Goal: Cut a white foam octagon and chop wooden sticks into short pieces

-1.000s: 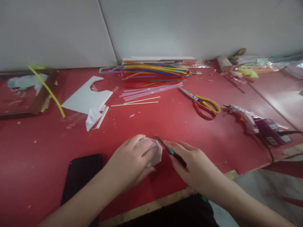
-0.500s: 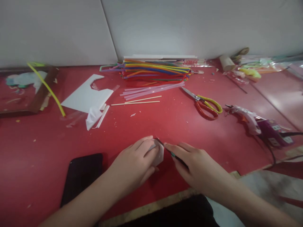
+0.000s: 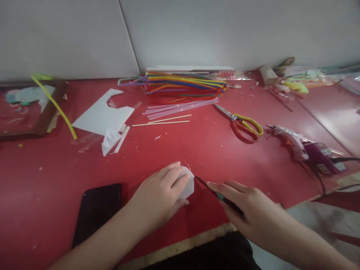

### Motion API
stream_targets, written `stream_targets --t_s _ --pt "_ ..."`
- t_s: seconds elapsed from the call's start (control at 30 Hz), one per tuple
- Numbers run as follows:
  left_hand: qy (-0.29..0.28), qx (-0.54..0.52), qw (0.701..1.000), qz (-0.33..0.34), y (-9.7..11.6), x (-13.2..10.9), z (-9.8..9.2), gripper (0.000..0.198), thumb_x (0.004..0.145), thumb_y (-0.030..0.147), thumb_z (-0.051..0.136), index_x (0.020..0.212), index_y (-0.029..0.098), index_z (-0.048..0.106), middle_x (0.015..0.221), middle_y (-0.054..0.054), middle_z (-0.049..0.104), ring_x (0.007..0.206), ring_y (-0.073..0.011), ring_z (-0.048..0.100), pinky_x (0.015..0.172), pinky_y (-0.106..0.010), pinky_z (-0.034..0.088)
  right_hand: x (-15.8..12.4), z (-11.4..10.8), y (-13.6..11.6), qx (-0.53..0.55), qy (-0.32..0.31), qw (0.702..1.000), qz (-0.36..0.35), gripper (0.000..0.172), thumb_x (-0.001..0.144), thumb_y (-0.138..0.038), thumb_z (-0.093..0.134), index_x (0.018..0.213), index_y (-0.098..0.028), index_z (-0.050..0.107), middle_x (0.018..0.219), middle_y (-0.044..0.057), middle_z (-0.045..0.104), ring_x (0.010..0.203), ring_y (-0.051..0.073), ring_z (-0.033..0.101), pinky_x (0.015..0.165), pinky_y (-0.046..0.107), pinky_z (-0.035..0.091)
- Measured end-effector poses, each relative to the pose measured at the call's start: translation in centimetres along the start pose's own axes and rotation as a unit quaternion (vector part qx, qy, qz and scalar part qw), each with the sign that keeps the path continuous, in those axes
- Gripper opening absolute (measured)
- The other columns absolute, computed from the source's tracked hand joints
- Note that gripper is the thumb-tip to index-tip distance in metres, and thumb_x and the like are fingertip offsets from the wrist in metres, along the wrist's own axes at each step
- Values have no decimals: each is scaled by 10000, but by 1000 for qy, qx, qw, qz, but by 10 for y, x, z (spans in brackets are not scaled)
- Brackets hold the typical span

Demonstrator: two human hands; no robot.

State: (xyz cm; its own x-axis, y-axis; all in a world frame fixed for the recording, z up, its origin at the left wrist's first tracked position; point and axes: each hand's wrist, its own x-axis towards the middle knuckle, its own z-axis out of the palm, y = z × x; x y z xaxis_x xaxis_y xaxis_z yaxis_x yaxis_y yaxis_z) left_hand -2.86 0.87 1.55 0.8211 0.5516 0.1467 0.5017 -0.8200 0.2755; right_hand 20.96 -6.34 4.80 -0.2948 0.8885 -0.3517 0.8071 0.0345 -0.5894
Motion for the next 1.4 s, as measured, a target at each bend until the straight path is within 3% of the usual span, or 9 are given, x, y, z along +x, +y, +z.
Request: stream_targets --t_s 0.17,0.3,0.57,0.73,0.9,1.0,1.1,1.2,1.4 --pt "6 22 1000 -7 -4 0 -3 487 737 409 758 1087 95 634 1108 -186 651 1017 -364 635 807 -515 587 7 -1 5 22 93 995 -17 478 897 -164 457 1346 -324 494 1157 35 651 1010 170 660 864 314 535" --pt "0 28 1000 -14 -3 1 -6 535 691 451 791 1069 104 636 1172 -203 626 1015 -362 623 797 -510 583 18 1 8 2 119 992 -30 450 918 -181 457 1346 -310 503 1067 36 656 901 163 670 794 299 533" --pt "27 1 1000 -4 1 -1 -6 550 740 385 745 1169 93 561 1205 -183 636 1117 -370 571 911 -536 536 50 -4 29 -261 201 944 10 407 959 -285 457 1358 -325 533 960 80 575 668 192 564 569 323 454" --pt "112 0 993 43 1 1 -12 446 814 169 651 1224 99 492 1283 -175 608 1211 -328 542 980 -491 503 69 -5 43 -247 240 937 -63 382 953 -258 468 1314 -278 588 1035 122 573 907 260 557 758 419 490" --pt "150 -21 987 56 0 2 -16 416 798 124 652 1178 129 482 1299 -170 601 1249 -313 524 1013 -477 469 76 -4 29 -137 311 925 -170 309 936 -218 480 1202 -219 636 1148 131 592 1048 271 551 898 480 471" --pt "189 -57 980 -8 -3 1 -14 518 769 213 701 1219 145 454 1284 -178 592 1216 -315 547 1016 -489 461 75 8 15 -100 256 940 -202 343 948 -188 426 1251 -195 586 1198 128 621 1097 252 569 955 470 468" --pt "265 -165 941 -134 -9 3 -10 611 714 305 762 1224 188 447 1307 -159 552 1209 -320 544 999 -497 466 70 31 3 -163 186 954 -172 501 954 -296 431 1395 -58 440 1439 215 461 1360 322 376 1088 526 360" --pt "341 -328 851 -230 -17 9 -6 521 758 365 729 1190 220 474 1290 -123 554 1176 -289 571 952 -460 503 71 49 -8 -205 145 956 -155 712 949 -476 419 1474 -11 298 1564 217 234 1465 323 146 1162 515 242" --pt "485 -440 716 -243 -36 14 1 370 832 427 656 1115 215 546 1213 -92 586 1147 -253 588 908 -402 532 128 50 -40 -177 118 968 -130 866 929 -621 331 1501 17 204 1585 199 132 1475 299 92 1198 479 105"
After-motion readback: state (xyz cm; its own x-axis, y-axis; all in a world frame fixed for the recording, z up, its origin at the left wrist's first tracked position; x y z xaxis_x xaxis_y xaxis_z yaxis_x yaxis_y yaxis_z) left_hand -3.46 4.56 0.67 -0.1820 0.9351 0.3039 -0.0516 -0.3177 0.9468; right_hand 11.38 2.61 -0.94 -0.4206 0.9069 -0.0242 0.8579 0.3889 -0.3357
